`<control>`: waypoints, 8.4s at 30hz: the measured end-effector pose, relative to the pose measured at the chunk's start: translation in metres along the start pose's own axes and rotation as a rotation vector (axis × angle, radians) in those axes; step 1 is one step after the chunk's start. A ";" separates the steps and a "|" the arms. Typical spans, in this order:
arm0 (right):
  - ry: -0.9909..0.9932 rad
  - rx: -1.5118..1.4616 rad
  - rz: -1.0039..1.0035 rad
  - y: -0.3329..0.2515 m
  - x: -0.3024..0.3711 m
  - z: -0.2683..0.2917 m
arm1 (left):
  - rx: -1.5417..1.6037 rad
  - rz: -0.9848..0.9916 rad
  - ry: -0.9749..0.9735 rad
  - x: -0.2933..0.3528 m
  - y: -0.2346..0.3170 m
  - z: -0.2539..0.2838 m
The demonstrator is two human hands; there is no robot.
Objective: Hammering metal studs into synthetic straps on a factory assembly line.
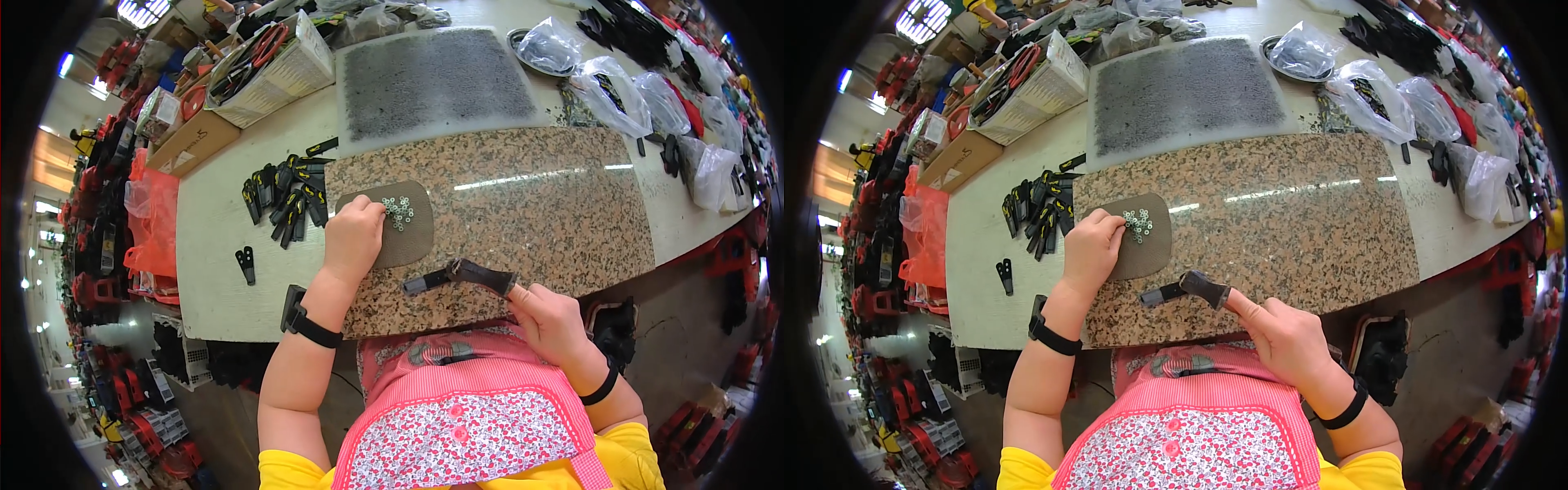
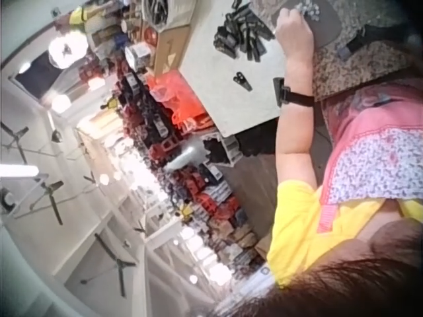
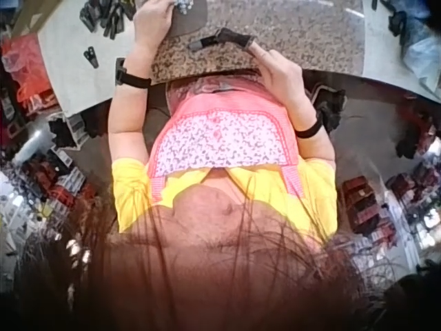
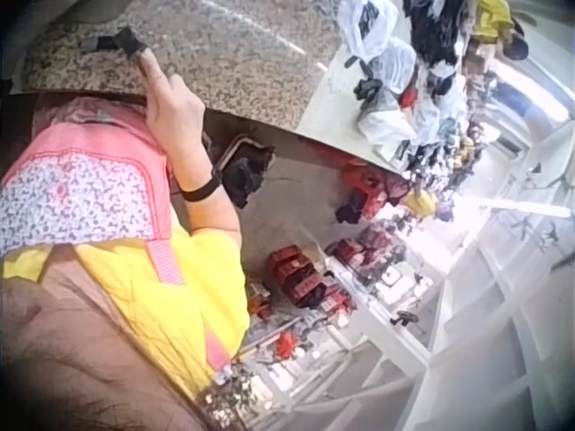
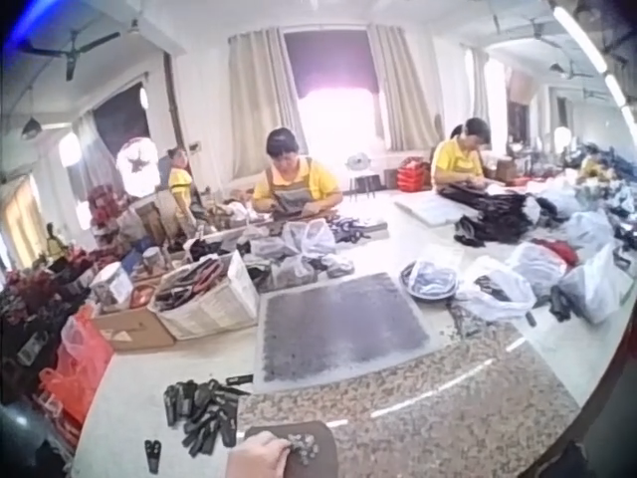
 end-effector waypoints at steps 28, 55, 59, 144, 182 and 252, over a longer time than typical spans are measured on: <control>0.006 -0.029 0.010 -0.002 -0.002 -0.002 | -0.034 -0.152 -0.168 0.081 0.091 -0.008; 0.023 0.017 0.147 -0.026 -0.028 0.015 | 0.389 -0.068 0.124 0.088 0.062 0.004; 0.082 -0.135 0.202 -0.027 -0.015 0.004 | 0.358 -0.030 0.123 0.098 0.063 0.010; 0.472 -1.088 -0.673 0.093 0.010 -0.032 | -0.342 0.030 -0.023 -0.116 -0.164 -0.015; 0.472 -1.246 -0.522 0.093 0.010 -0.028 | 0.166 -0.077 0.037 0.121 0.094 0.000; 0.356 -1.206 -0.763 0.082 0.002 -0.007 | 0.181 0.184 0.099 0.082 0.037 0.013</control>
Point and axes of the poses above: each hand's wrist, its own x-axis away from the middle knuckle, its own z-axis out of the back of the hand, y = z × x, the point moved 7 cm from there along -x, towards the middle knuckle, and after that the axes turned 5 degrees about z, right-handed, at the moved point
